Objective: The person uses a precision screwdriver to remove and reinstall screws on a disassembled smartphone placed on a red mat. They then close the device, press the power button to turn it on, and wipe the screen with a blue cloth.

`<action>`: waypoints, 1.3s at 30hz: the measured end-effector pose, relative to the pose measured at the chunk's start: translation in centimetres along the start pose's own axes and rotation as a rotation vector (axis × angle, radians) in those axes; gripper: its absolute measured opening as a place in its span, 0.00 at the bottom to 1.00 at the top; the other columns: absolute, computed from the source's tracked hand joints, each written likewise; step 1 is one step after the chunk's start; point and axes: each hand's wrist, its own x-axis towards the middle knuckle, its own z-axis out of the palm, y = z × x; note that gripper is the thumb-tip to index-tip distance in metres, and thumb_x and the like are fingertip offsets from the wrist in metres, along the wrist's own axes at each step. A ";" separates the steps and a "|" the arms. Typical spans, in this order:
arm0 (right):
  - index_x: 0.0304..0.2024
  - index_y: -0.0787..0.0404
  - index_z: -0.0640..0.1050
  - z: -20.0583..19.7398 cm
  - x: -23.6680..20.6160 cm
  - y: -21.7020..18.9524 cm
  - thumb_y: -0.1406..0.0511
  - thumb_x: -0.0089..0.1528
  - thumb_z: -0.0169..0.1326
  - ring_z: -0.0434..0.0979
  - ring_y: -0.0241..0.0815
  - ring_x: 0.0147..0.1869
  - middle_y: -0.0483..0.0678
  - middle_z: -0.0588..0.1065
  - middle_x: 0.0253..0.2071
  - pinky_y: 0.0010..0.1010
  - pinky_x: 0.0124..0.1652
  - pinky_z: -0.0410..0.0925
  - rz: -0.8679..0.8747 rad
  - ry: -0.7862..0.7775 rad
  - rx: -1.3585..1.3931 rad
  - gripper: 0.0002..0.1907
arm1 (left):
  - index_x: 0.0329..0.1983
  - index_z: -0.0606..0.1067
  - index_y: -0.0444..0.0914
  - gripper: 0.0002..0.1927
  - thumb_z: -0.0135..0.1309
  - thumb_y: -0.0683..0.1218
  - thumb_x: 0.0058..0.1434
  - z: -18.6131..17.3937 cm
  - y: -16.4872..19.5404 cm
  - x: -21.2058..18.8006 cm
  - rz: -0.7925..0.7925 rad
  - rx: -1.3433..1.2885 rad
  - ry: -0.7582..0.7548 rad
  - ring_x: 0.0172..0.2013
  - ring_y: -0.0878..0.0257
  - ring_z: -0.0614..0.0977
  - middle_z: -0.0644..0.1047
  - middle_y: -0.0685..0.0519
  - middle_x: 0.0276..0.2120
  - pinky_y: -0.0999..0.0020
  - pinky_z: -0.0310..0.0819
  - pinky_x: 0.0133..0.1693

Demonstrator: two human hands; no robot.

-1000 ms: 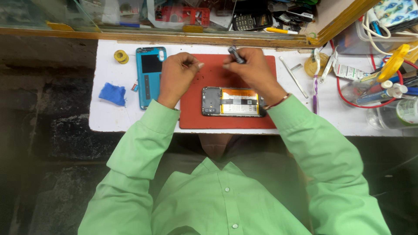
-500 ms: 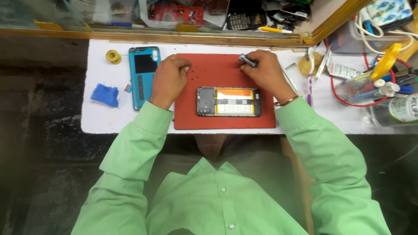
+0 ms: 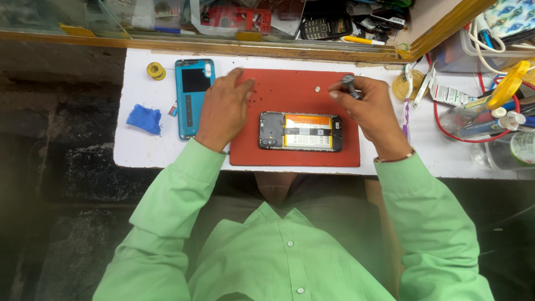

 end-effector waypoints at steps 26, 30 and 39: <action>0.51 0.64 0.74 -0.7 -8.1 4.6 0.51 0.76 0.47 0.74 0.47 0.40 0.54 0.75 0.44 0.37 0.40 0.69 -0.153 0.241 0.947 0.21 | 0.58 0.78 0.37 0.17 0.54 0.47 0.68 2.0 -1.0 -6.2 -0.179 0.061 0.068 0.68 0.40 0.65 0.64 0.40 0.70 0.39 0.52 0.68; 0.52 0.69 0.73 1.5 -7.8 3.6 0.59 0.74 0.54 0.80 0.51 0.51 0.55 0.76 0.47 0.41 0.54 0.76 -0.151 0.154 0.859 0.16 | 0.50 0.79 0.36 0.11 0.59 0.42 0.65 1.5 -0.6 -6.8 -0.251 -0.133 0.183 0.56 0.46 0.73 0.73 0.44 0.57 0.52 0.67 0.58; 0.48 0.68 0.75 7.9 -2.2 1.0 0.74 0.65 0.57 0.82 0.40 0.47 0.52 0.78 0.46 0.30 0.50 0.79 -0.117 0.157 0.434 0.08 | 0.43 0.78 0.35 0.05 0.59 0.39 0.64 2.2 1.4 -7.3 -0.208 -0.216 0.241 0.45 0.51 0.76 0.75 0.49 0.43 0.57 0.70 0.47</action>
